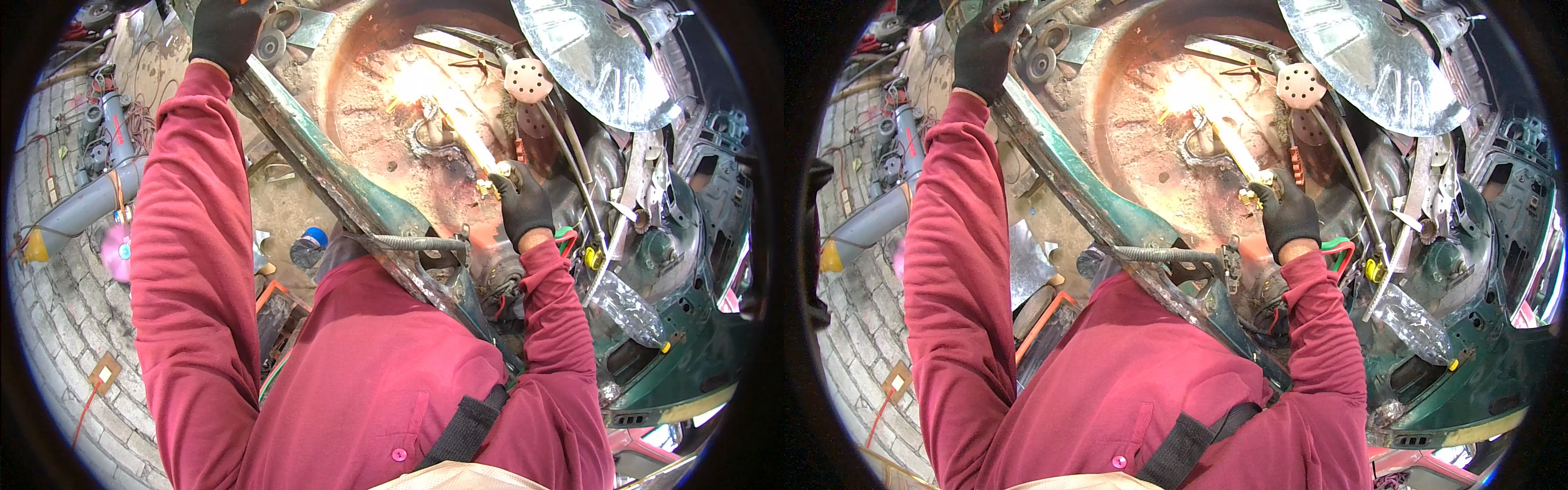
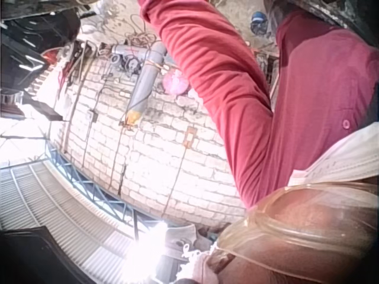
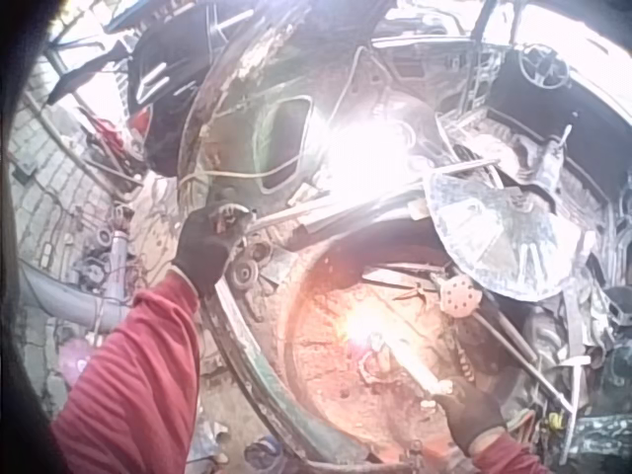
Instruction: The person uses a handheld torch to apply a flame to a metal surface inside a vehicle's wheel well. The person holds the torch steady and moves the flame across the area to heat the metal.
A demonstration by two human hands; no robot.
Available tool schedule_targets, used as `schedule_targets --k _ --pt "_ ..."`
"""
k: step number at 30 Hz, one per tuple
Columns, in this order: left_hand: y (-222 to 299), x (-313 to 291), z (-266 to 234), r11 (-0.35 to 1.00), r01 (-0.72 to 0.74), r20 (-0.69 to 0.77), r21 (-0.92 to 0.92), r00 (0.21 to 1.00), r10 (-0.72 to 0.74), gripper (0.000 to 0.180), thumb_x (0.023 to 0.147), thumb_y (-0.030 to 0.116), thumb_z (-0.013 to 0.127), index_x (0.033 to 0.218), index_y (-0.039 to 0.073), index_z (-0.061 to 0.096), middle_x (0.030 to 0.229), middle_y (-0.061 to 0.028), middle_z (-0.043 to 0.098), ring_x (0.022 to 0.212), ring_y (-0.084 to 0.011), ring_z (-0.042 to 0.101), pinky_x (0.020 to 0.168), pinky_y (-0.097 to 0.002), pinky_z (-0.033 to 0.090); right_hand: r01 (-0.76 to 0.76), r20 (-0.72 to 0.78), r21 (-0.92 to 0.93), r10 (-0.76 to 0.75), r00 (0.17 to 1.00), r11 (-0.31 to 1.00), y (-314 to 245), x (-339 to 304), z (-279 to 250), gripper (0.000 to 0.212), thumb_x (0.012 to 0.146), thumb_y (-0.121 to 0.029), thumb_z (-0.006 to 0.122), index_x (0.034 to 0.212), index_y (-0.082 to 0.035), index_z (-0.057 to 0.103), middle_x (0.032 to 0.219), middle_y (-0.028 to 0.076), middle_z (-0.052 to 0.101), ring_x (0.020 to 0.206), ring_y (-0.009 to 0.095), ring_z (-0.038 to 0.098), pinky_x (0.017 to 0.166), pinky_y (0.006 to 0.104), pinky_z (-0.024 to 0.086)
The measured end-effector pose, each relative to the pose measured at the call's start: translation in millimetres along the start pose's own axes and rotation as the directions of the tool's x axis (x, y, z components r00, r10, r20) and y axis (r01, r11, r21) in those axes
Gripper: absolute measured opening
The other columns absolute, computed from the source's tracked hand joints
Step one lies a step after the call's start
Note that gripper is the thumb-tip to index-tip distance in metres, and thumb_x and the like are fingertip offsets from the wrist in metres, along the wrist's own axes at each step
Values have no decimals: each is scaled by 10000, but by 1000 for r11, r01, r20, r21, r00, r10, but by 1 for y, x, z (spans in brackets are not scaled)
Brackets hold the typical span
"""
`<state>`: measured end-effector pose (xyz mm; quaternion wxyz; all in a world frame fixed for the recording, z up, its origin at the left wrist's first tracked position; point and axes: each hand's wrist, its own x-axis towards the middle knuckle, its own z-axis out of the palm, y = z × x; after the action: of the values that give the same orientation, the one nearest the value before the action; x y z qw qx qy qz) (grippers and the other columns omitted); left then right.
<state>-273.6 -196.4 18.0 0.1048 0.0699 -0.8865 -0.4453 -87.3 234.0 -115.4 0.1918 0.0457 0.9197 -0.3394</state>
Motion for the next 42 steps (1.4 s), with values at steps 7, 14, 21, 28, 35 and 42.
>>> schedule_targets --k 7,14,21,28,35,42 --pt "-2 1 0 997 41 15 -58 999 -41 75 995 125 736 1004 57 765 792 29 658 679 -76 586 632 -272 481 4 -7 17 -4 1000 1000 -7 0 -2 441 963 -400 763 1285 -116 661 1027 262 737 1007 467 712 785 502 569" --pt "1 0 -1 1000 18 11 -3 1000 -18 95 997 149 737 1015 60 766 806 21 665 689 -83 594 640 -273 488 -18 8 10 18 1000 1000 -11 0 -2 428 969 -404 757 1280 -126 662 1014 259 736 991 467 713 775 507 567" --pt "3 0 1 1000 20 -6 -12 1000 -20 91 995 145 737 1018 62 767 827 13 673 708 -87 599 646 -277 494 -4 5 11 4 1000 1000 -2 2 3 437 970 -411 754 1291 -131 656 1002 267 729 981 478 705 764 516 562" --pt "-1 0 -1 999 40 13 -35 999 -40 82 997 142 741 1014 66 762 821 25 664 701 -79 584 642 -276 486 6 3 21 -6 1000 1000 0 4 4 427 976 -417 744 1283 -133 655 997 267 729 979 477 705 759 523 559" --pt "-1 0 0 996 63 27 -70 998 -61 74 999 137 738 1013 68 763 819 37 660 691 -73 575 636 -273 478 0 7 21 0 1000 1000 -5 4 2 414 977 -421 739 1265 -135 656 990 264 729 974 484 700 753 530 552" --pt "2 -1 1 993 89 23 -82 996 -88 77 1000 140 736 1009 69 763 811 35 656 686 -71 571 631 -272 473 10 11 36 -10 1000 999 -10 3 0 385 986 -398 734 1254 -131 660 980 260 731 958 477 707 749 524 552"
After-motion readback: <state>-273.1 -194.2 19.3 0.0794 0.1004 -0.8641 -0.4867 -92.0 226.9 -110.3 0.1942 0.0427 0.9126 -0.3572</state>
